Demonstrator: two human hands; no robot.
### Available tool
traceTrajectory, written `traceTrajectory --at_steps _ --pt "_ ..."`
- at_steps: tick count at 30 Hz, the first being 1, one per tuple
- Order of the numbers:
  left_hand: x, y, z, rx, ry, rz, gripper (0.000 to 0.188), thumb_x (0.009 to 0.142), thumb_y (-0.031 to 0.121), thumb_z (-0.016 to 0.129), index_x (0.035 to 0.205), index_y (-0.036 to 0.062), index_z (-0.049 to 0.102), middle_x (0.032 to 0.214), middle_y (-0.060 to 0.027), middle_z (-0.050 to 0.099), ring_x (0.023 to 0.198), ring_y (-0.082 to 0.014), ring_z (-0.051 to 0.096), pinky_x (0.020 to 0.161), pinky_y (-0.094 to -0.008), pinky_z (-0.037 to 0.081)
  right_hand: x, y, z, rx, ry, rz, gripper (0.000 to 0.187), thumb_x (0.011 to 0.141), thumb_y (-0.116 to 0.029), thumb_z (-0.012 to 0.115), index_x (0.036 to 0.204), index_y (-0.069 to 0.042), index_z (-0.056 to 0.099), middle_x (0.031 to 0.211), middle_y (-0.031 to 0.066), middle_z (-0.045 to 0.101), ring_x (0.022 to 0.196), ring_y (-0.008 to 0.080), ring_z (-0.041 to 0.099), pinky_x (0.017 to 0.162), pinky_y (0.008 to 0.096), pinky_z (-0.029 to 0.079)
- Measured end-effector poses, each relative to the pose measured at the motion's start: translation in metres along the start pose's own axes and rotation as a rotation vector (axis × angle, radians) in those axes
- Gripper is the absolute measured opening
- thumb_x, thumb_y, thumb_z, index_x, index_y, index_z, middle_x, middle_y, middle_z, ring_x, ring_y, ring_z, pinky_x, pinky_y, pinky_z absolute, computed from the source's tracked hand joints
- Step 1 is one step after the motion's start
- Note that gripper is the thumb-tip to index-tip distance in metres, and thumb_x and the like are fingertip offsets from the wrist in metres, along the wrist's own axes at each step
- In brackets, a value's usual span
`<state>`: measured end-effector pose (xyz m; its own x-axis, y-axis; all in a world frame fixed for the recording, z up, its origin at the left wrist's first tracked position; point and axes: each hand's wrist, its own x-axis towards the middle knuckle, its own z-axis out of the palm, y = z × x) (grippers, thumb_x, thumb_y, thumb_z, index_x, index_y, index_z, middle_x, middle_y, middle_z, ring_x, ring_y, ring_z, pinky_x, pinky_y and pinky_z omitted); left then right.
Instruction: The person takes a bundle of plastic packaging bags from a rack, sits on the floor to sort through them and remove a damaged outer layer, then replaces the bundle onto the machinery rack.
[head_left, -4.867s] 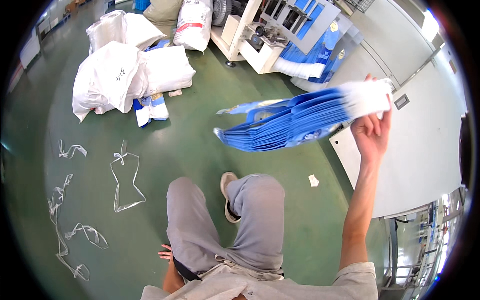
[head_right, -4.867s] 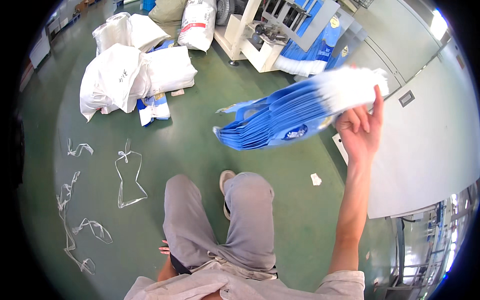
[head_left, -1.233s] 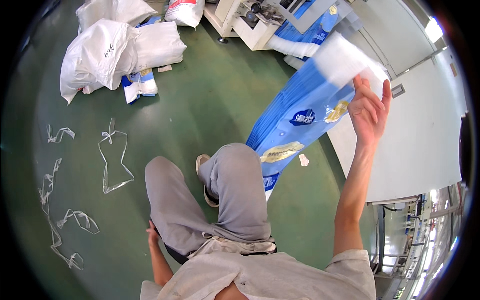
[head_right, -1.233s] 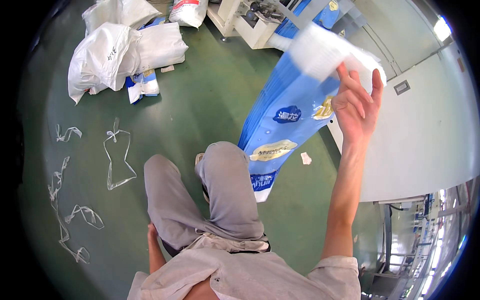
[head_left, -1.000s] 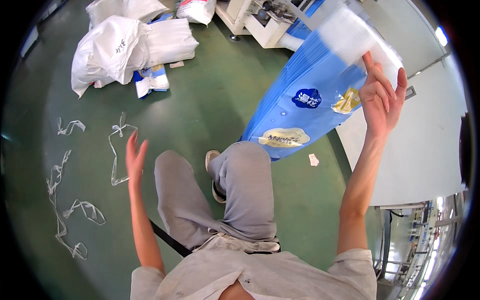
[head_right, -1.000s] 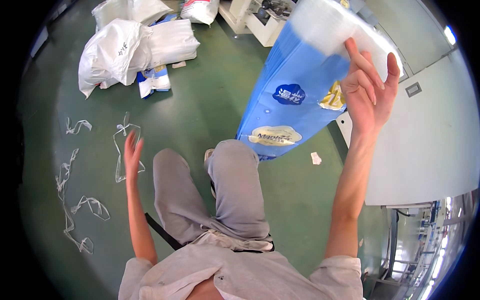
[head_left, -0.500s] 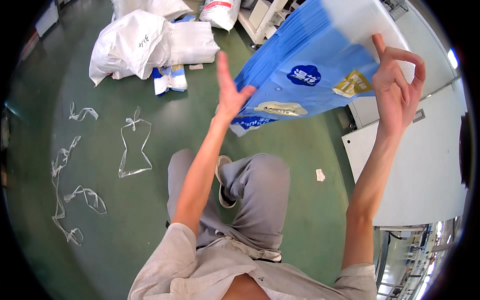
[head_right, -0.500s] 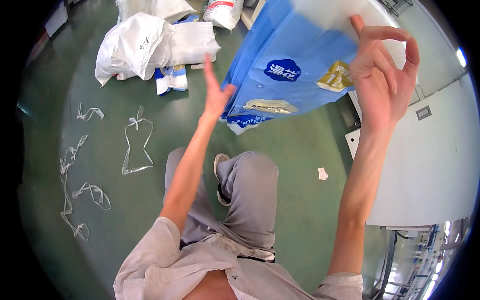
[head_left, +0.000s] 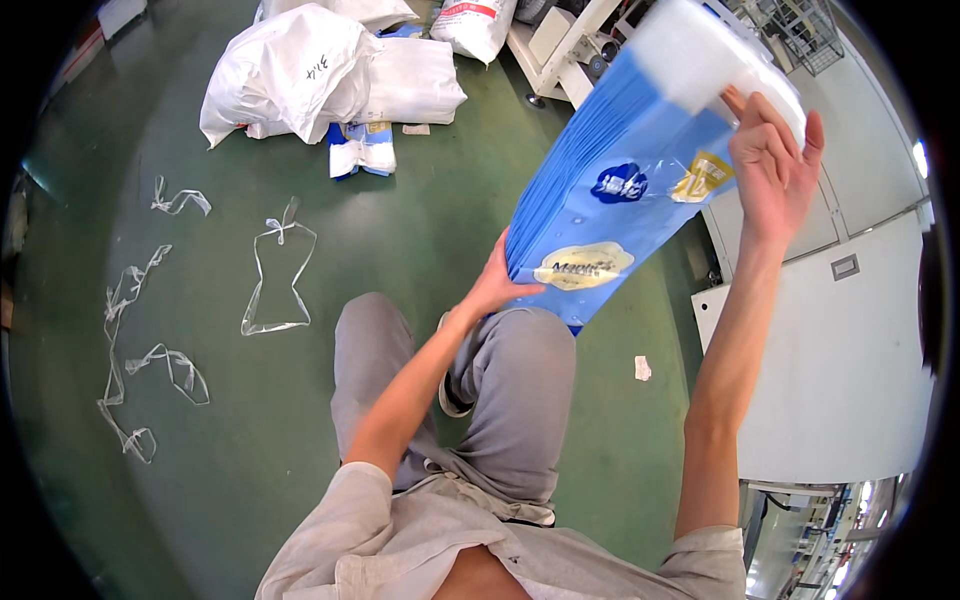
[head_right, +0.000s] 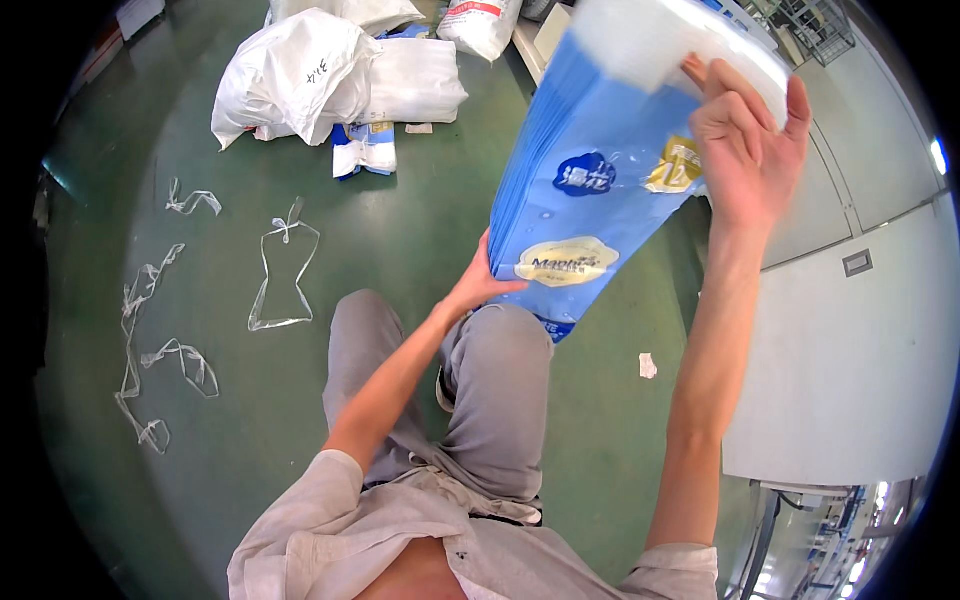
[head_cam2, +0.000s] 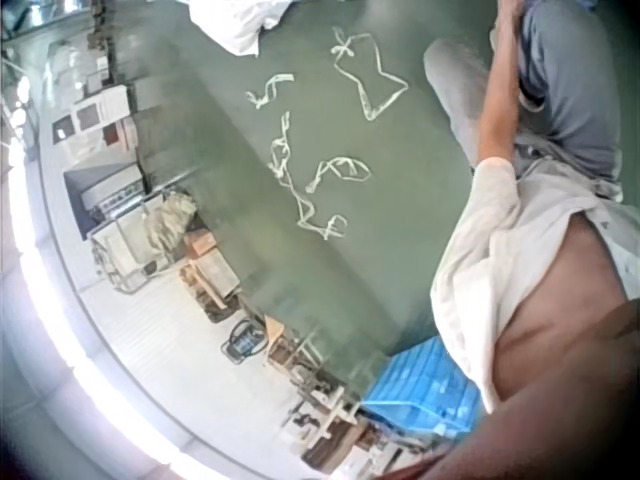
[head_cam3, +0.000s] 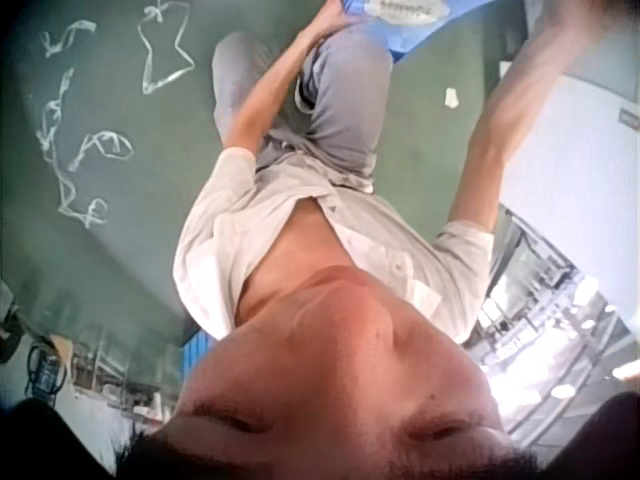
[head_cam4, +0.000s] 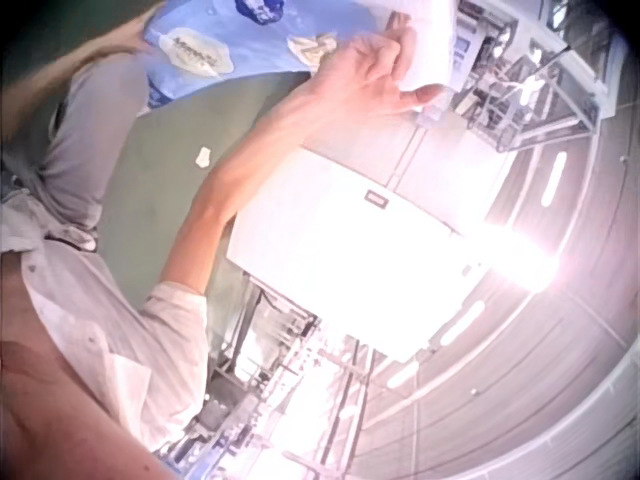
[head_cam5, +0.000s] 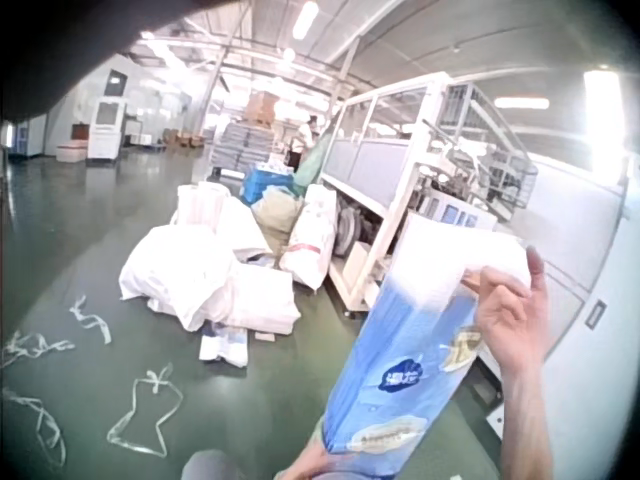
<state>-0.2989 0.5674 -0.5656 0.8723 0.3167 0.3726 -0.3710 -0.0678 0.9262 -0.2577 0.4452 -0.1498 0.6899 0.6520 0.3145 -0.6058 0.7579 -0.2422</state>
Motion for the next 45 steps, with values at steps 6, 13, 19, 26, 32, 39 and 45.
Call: traceTrajectory --at_steps 6,13,19,26,32,39,45 --pt "-0.005 -0.017 -0.010 0.337 -0.095 -0.211 0.081 0.067 0.025 0.082 0.132 0.0011 0.039 0.121 -0.0240 0.054 0.114 -0.0394 0.051 0.094 -0.0464 0.044 0.036 0.005 -0.004 -0.015 0.048 0.093 0.099 0.083 -0.018 0.056 0.147 -0.005 -0.019 0.091 0.0082 0.050 0.052 0.0155 0.034 0.049 0.0265 0.035" --pt "-0.019 -0.004 -0.152 0.490 0.021 -0.091 0.052 0.078 0.025 0.073 0.119 -0.0006 0.054 0.120 -0.0185 0.058 0.114 -0.0322 0.054 0.097 -0.0389 0.043 0.030 -0.078 -0.015 -0.087 0.107 0.003 0.070 0.083 -0.022 0.061 0.130 0.007 0.018 0.076 0.0047 0.040 0.055 0.0109 0.036 0.047 0.0231 0.028" --pt "-0.214 -0.103 -0.326 1.107 0.073 -0.729 0.059 0.081 0.032 0.068 0.127 0.0019 0.044 0.124 -0.0201 0.052 0.113 -0.0393 0.051 0.095 -0.0467 0.042 -0.045 -0.092 -0.013 -0.235 -0.009 0.020 0.066 0.088 -0.028 0.060 0.135 0.006 0.027 0.076 0.0025 0.045 0.050 0.0088 0.033 0.044 0.0231 0.027" --pt "-0.403 -0.111 -0.263 0.968 -0.119 -1.569 0.090 0.085 0.022 0.051 0.150 0.0142 -0.011 0.155 -0.0209 -0.017 0.140 -0.0519 -0.005 0.099 -0.0762 0.019 -0.227 -0.039 -0.023 -0.171 0.400 -0.306 0.061 0.092 -0.024 0.056 0.141 0.001 0.029 0.148 0.0167 0.026 0.121 0.0216 0.041 0.082 0.0349 0.047" --pt "-0.487 -0.172 -0.292 2.774 -0.321 -1.519 0.091 0.085 0.020 0.048 0.149 0.0108 -0.015 0.153 -0.0233 -0.022 0.137 -0.0565 -0.008 0.099 -0.0755 0.021 -0.396 -0.060 -0.043 -0.271 0.538 -0.405 0.056 0.091 -0.027 0.058 0.132 0.006 0.038 0.132 0.0195 0.048 0.115 0.0228 0.050 0.095 0.0338 0.042" --pt "-0.452 -0.146 -0.265 1.648 -0.147 -1.438 0.079 0.089 0.017 0.043 0.150 0.0069 -0.006 0.155 -0.0231 -0.013 0.138 -0.0557 -0.004 0.097 -0.0757 0.025 -0.374 -0.121 0.178 -0.952 0.620 -0.855 0.061 0.093 -0.018 0.057 0.142 0.006 0.029 0.137 0.0251 0.043 0.130 0.0313 0.038 0.110 0.0461 0.030" --pt "-0.460 -0.155 -0.237 1.845 0.114 -1.074 0.063 0.093 0.018 0.040 0.150 0.0061 0.015 0.155 -0.0232 0.010 0.138 -0.0508 0.018 0.088 -0.0723 0.040 -0.146 -0.165 0.075 -1.967 0.607 -1.539 0.053 0.094 -0.016 0.052 0.139 0.005 0.035 0.136 0.0276 0.041 0.113 0.0290 0.052 0.098 0.0412 0.041"
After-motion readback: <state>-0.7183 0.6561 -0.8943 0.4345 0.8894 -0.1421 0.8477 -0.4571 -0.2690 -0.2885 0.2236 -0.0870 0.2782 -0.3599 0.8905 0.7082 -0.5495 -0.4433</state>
